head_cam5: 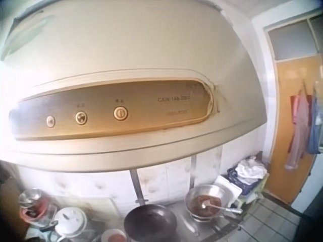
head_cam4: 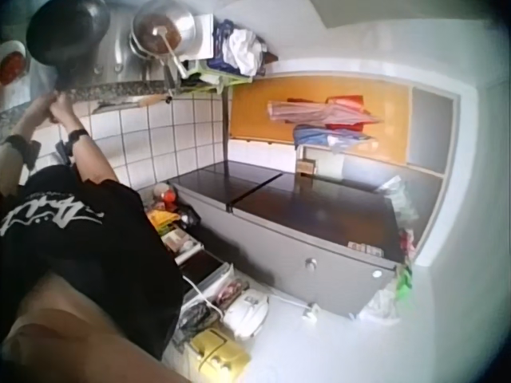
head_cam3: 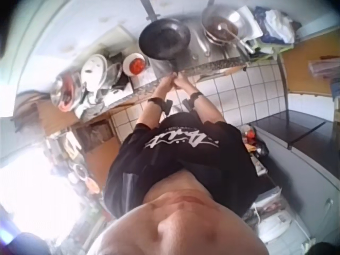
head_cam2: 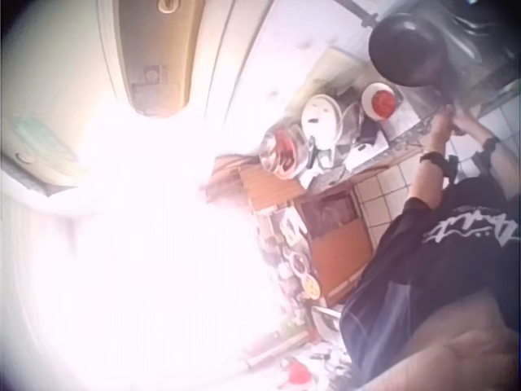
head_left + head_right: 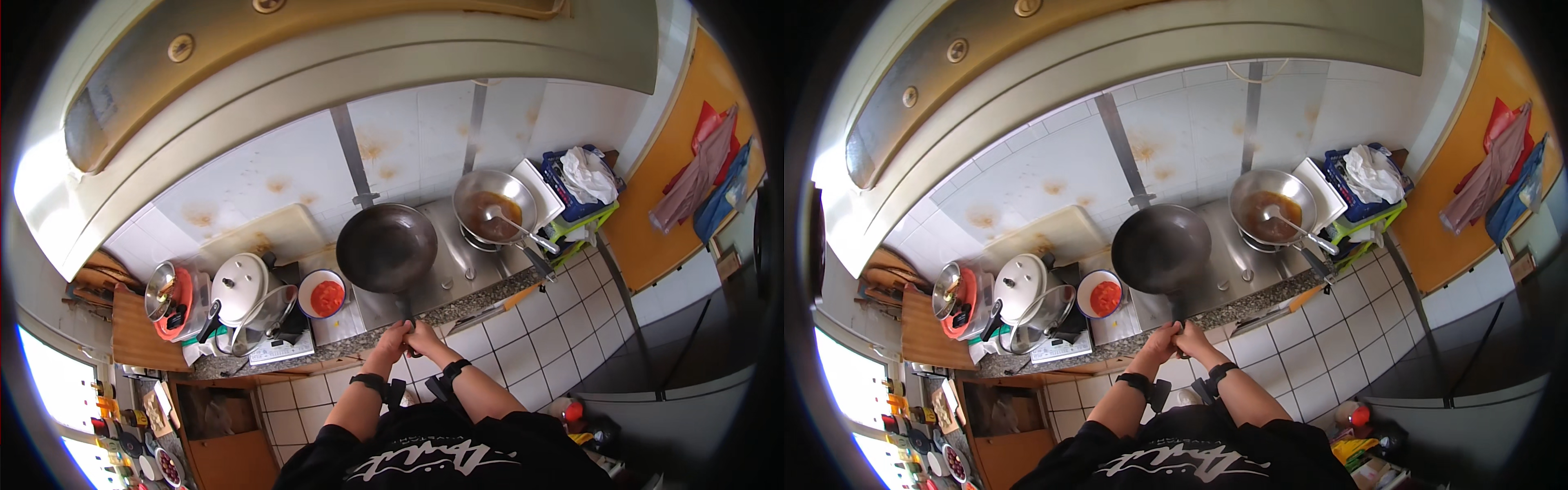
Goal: The recorder prepares food by cutting tofu and then washing dishes.
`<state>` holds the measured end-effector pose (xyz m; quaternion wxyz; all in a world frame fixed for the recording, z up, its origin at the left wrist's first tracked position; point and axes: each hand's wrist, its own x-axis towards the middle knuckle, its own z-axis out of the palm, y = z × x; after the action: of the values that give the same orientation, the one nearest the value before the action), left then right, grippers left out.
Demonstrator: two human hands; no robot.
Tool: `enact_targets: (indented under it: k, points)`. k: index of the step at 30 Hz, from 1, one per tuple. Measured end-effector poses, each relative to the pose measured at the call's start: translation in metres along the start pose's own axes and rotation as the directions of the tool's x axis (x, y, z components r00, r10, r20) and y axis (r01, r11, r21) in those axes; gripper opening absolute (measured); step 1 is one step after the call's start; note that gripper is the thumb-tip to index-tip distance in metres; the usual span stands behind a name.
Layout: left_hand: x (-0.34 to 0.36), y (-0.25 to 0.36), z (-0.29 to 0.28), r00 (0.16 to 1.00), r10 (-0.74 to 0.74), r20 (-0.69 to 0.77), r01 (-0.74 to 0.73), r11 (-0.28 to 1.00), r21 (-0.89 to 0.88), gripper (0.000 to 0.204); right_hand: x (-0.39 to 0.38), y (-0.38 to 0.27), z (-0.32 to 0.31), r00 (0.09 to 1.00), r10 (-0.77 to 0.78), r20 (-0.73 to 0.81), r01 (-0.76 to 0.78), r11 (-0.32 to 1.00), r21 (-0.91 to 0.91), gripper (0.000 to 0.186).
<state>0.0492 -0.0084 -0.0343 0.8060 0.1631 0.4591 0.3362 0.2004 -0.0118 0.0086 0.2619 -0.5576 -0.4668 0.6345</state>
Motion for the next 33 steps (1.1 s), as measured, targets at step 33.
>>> enact_targets:
  k: [33]
  points:
    - [-0.211,-0.104,-0.114,0.579,0.085,-0.811,-0.557,0.767,-0.318,0.046,0.198,0.114,-0.239,0.953,0.228,-0.198,-0.296,0.839,-0.456,0.054]
